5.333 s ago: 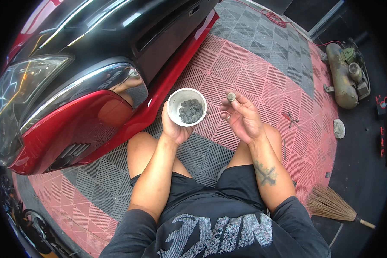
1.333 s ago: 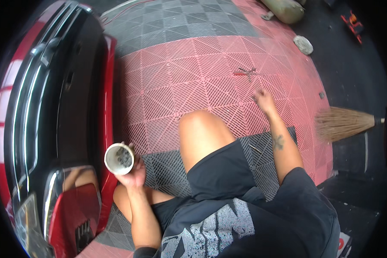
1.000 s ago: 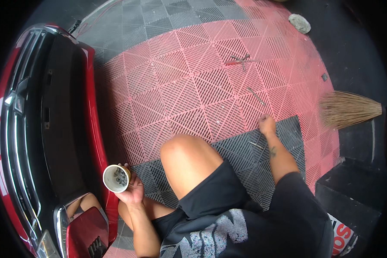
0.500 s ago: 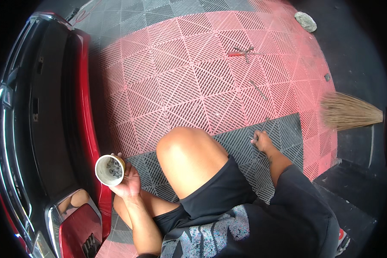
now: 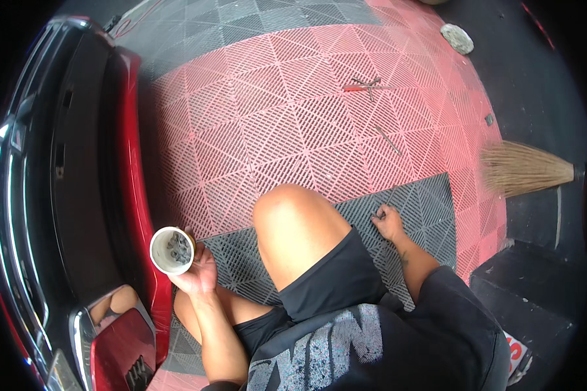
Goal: The person is repairing a red car bumper by using a screwdriver to tighten screws and then applying a substance from a small container to the bumper's surface.
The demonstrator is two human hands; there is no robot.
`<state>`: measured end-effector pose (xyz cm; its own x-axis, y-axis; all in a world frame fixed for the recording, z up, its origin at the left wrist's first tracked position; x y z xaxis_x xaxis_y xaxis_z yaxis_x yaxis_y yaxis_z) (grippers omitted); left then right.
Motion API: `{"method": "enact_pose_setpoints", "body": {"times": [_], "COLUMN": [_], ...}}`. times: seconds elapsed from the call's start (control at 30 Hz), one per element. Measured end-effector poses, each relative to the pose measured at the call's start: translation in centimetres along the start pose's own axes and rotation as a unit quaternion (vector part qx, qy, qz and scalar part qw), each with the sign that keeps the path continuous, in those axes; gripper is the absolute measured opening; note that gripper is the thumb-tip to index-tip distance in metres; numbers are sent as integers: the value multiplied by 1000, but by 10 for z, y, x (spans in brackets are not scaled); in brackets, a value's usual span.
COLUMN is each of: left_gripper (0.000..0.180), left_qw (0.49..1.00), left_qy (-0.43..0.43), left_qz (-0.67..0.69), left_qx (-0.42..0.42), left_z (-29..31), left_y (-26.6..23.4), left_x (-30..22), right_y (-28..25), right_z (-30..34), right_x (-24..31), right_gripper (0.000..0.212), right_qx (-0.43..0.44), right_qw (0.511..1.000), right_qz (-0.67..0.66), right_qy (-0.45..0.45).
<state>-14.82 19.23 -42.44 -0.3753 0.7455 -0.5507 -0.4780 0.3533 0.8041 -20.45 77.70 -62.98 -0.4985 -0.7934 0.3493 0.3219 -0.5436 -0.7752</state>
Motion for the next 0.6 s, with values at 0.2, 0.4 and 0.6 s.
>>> {"method": "enact_pose_setpoints", "body": {"times": [0.2, 0.4, 0.6], "left_gripper": [59, 37, 63], "left_qw": [999, 987, 993], "left_qy": [25, 81, 9], "left_qz": [3, 28, -39], "left_qx": [21, -137, -111], "left_z": [16, 21, 27], "left_y": [15, 7, -27], "left_x": [-14, -30, -46], "right_y": [4, 12, 12], "right_z": [-8, -23, -12], "right_x": [5, 0, 42], "right_gripper": [30, 43, 46], "right_qx": [58, 43, 72], "right_qw": [998, 990, 991], "right_qz": [5, 109, 105], "right_qy": [31, -72, -31]}}
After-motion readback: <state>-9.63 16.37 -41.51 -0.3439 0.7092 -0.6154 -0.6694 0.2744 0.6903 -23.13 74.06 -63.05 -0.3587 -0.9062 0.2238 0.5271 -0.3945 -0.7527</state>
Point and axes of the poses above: each hand's wrist, its own z-axis away from the middle knuckle, its own y-axis out of the palm, x = y × z, the point moved 6 cm from there along -z, towards the middle knuckle, and after that the axes turned 12 degrees about y, right-handed, at the moved point
